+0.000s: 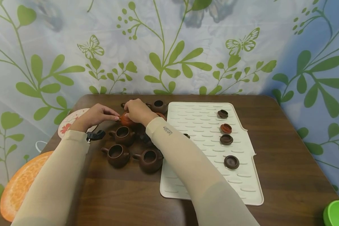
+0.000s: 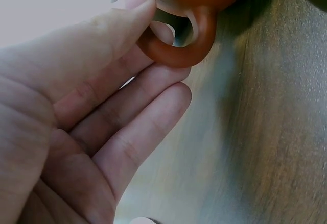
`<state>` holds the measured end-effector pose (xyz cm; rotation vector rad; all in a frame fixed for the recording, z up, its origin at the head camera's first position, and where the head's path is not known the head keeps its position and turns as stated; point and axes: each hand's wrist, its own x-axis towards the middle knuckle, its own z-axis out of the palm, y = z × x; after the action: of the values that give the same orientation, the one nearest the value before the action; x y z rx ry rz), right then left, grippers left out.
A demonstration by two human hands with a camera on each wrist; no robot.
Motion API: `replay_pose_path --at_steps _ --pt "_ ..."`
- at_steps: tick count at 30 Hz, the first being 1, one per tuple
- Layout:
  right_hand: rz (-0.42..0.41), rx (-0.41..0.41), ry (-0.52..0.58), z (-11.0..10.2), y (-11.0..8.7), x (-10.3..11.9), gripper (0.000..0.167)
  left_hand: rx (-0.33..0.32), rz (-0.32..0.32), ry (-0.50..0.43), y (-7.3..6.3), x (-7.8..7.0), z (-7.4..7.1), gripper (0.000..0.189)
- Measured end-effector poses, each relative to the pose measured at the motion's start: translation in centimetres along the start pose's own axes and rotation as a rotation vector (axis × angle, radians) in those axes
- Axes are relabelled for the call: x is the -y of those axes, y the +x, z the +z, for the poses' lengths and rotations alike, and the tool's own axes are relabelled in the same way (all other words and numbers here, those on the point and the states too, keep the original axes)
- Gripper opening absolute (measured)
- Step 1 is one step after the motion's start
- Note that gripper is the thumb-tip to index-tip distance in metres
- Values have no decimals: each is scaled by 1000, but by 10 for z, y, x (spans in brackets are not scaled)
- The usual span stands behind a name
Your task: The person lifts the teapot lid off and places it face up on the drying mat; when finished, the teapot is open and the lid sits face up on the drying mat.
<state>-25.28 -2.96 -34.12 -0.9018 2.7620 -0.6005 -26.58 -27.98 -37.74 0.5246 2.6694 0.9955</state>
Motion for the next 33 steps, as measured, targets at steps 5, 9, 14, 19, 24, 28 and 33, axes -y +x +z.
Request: replay_pose_path --at_steps 5,9,14,19,24,28,33 --pt "-10 -5 -26 0 1 1 28 -1 4 10 0 -1 -1 25" --pt "-6 -3 -20 -2 1 0 27 -5 5 17 1 -2 -1 24" --pt "-21 -30 5 -3 -2 -2 26 -11 -6 15 0 -2 0 26" --pt "-33 -72 57 -5 -6 -2 26 -16 -15 -2 -2 -3 1 27" --pt "-31 -91 92 -7 -12 -2 26 -29 -9 -8 -4 -3 2 27" --pt "-38 -107 110 -9 -17 -5 26 -37 -7 -3 -4 -1 4 28" --pt "-43 -140 153 -10 -24 -11 25 -39 -15 9 -4 0 4 29"
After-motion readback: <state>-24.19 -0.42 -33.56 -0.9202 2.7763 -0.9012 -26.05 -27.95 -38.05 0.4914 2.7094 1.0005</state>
